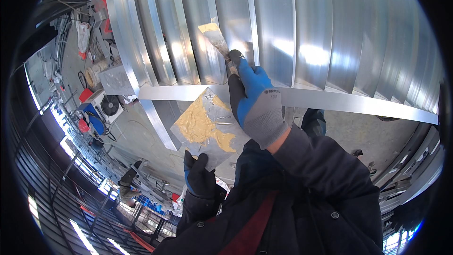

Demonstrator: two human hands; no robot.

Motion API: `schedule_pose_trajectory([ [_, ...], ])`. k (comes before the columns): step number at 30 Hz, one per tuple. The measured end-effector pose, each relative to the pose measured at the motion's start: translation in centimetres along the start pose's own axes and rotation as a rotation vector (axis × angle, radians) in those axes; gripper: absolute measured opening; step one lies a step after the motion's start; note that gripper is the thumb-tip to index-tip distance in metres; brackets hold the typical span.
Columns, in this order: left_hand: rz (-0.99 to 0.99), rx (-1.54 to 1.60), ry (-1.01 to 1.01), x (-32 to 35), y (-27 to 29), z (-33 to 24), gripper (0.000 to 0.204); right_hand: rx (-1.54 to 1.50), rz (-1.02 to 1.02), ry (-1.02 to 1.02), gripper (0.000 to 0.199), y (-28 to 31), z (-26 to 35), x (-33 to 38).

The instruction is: The person applies a yellow paste to a corrugated metal panel using a brush and a small metal sheet as a palette. They repeatedly dip the brush into the paste and spread it along the panel's ridges while walking around the workshop.

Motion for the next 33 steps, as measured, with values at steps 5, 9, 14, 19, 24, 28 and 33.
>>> schedule_pose_trajectory([
  [5, -0.082, -0.101, -0.014, 0.2, 0.6, -0.4, 0.066, -0.011, 0.012, 0.000, 0.053, -0.5, 0.4, -0.5],
  [9, -0.048, -0.059, -0.003, 0.2, 0.1, -0.3, 0.067, 0.008, 0.100, -0.053, 0.054, -1.4, -0.3, -0.2],
  [14, -0.039, -0.040, 0.002, 0.1, -0.3, -0.3, 0.067, -0.034, 0.013, -0.018, 0.053, -0.5, -0.1, 0.2],
  [19, -0.034, -0.028, -0.003, 0.2, -0.5, -0.5, 0.067, 0.000, 0.038, 0.021, 0.053, -1.2, 0.2, -0.2],
  [24, -0.033, -0.011, 0.006, 0.2, -0.5, -0.5, 0.067, -0.047, -0.013, 0.016, 0.047, 0.4, 0.3, 0.2],
  [28, -0.017, 0.006, -0.005, 0.1, -0.6, -0.5, 0.067, -0.793, 0.201, -0.393, 0.040, -1.3, -2.0, 0.3],
  [33, -0.011, -0.029, -0.011, 0.1, -0.4, -0.8, 0.068, -1.015, 0.338, -0.561, 0.044, -1.9, -2.4, -0.1],
])
Point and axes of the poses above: each hand's wrist, its own x-axis away from the middle knuckle, its own y-axis out of the back of the hand, z = x × y, the point moved 9 cm from there along -x, towards the middle knuckle, and after that the axes turned 15 degrees about x, right-handed, at the moved point
